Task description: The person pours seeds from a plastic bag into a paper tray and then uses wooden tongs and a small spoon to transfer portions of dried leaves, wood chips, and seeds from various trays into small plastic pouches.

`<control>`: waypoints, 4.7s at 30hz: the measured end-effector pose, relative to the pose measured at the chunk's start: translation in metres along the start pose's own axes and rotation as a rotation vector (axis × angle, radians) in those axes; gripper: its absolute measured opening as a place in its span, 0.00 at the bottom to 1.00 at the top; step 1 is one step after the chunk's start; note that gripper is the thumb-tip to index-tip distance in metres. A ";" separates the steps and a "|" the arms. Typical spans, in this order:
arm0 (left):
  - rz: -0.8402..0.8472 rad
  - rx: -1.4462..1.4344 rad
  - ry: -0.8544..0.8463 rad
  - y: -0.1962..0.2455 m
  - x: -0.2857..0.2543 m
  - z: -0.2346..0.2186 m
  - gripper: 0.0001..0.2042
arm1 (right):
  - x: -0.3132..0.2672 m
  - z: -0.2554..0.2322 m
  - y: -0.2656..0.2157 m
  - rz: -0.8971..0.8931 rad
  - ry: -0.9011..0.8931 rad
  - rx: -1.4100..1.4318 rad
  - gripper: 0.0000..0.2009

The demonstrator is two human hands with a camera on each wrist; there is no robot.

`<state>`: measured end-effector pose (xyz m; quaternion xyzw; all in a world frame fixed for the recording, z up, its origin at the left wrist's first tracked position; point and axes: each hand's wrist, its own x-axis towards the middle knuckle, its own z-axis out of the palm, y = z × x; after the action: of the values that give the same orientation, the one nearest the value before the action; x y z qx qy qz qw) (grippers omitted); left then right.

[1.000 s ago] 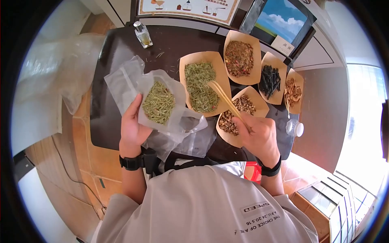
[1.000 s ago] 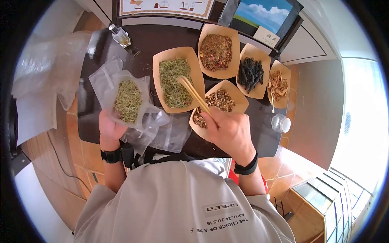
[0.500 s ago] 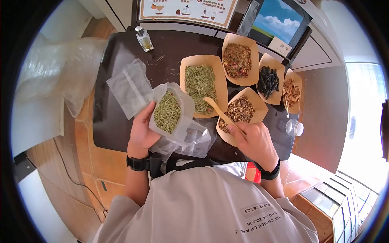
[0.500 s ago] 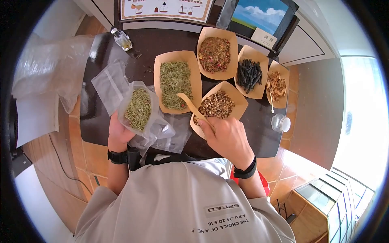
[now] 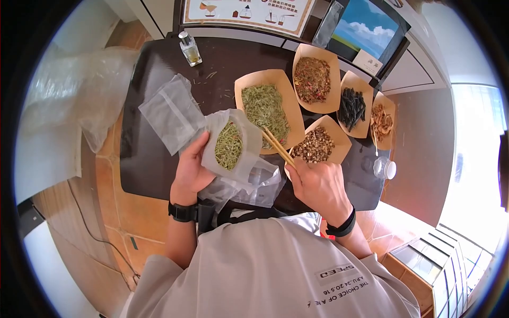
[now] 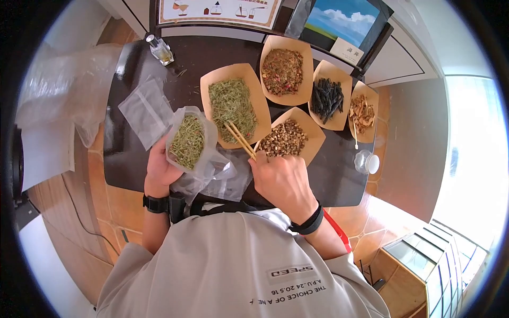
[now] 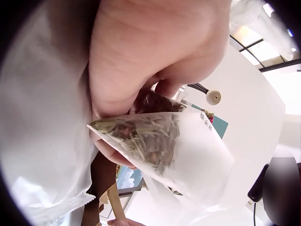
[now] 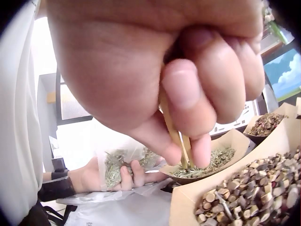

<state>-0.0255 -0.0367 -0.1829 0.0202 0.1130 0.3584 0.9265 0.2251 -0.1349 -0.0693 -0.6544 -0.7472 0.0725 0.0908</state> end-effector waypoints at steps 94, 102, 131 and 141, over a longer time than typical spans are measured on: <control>0.389 0.322 0.015 -0.003 -0.002 0.016 0.29 | 0.007 -0.006 0.028 0.061 0.095 0.044 0.11; 0.369 0.449 0.221 -0.003 -0.013 0.004 0.24 | 0.008 -0.038 0.017 0.023 0.209 0.316 0.07; 0.132 0.111 0.066 -0.007 0.002 0.014 0.21 | 0.029 -0.014 0.030 0.145 -0.040 0.294 0.12; 0.151 0.100 0.017 -0.007 0.001 0.012 0.21 | 0.025 0.009 0.022 -0.051 0.038 0.145 0.15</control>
<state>-0.0173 -0.0405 -0.1720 0.0718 0.1367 0.4211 0.8938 0.2415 -0.1074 -0.0822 -0.6280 -0.7546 0.1115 0.1540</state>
